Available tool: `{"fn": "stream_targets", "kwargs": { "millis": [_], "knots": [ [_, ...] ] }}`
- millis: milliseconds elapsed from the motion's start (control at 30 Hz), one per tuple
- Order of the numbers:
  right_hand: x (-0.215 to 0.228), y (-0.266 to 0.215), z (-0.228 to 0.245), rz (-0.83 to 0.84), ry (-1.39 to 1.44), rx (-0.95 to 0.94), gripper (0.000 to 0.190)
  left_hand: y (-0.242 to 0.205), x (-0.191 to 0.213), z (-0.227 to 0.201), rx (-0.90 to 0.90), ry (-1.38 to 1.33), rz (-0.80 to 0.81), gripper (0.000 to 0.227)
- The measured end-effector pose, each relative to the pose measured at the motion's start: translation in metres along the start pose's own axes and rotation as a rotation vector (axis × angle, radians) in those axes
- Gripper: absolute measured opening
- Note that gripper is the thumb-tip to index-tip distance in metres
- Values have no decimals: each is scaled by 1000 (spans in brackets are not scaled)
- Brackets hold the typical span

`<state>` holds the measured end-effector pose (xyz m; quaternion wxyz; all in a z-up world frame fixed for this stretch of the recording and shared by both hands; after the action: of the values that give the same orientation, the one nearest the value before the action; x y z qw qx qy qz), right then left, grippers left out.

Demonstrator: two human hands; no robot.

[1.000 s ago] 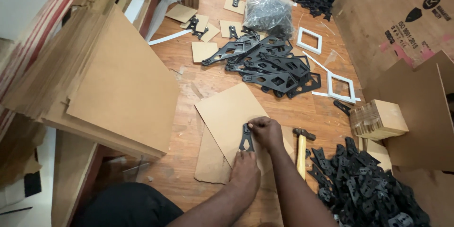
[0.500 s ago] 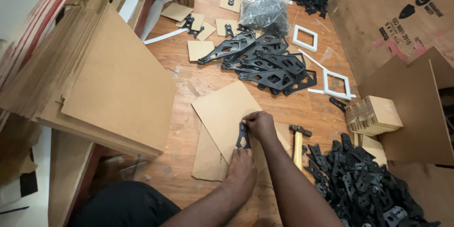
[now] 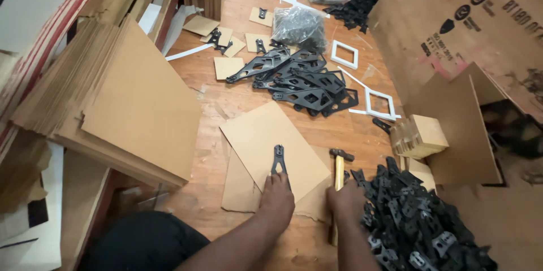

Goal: Manually assemble black plastic components by hand and using a hammer on a flat surface.

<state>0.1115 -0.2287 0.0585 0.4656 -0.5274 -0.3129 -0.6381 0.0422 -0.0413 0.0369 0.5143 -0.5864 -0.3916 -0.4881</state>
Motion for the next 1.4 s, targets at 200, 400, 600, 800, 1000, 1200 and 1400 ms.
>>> {"fn": "stream_targets", "kwargs": {
  "millis": [200,400,600,800,1000,1200,1400],
  "knots": [
    [-40,1,19,-247,278,453,35,14,-17,7,14,-236,-27,31],
    [-87,19,117,62,306,795,41,13,-12,11,-54,-208,-9,28],
    [-88,13,132,87,270,707,43,24,-16,6,-45,-207,29,34],
    [-93,18,136,92,240,789,49,21,-16,4,-79,-94,176,39],
    [-83,23,119,18,367,706,46,17,-12,5,-63,-184,130,38],
    [38,-43,42,-42,30,-78,49,34,-43,-4,-37,-209,51,38],
    [-60,19,-47,-214,-154,116,42,-3,10,6,-51,-102,96,32]
  ]
}}
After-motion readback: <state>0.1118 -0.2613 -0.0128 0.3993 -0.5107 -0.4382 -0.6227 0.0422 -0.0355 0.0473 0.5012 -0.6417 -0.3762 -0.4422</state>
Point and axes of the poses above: each hand's wrist, its own y-axis towards the middle knuckle, its own x-axis out of the back of the hand, z = x × y, the point moved 6 cm from there along y, towards the middle knuckle, and after that the axes turned 4 degrees about x, right-handed, at the moved point
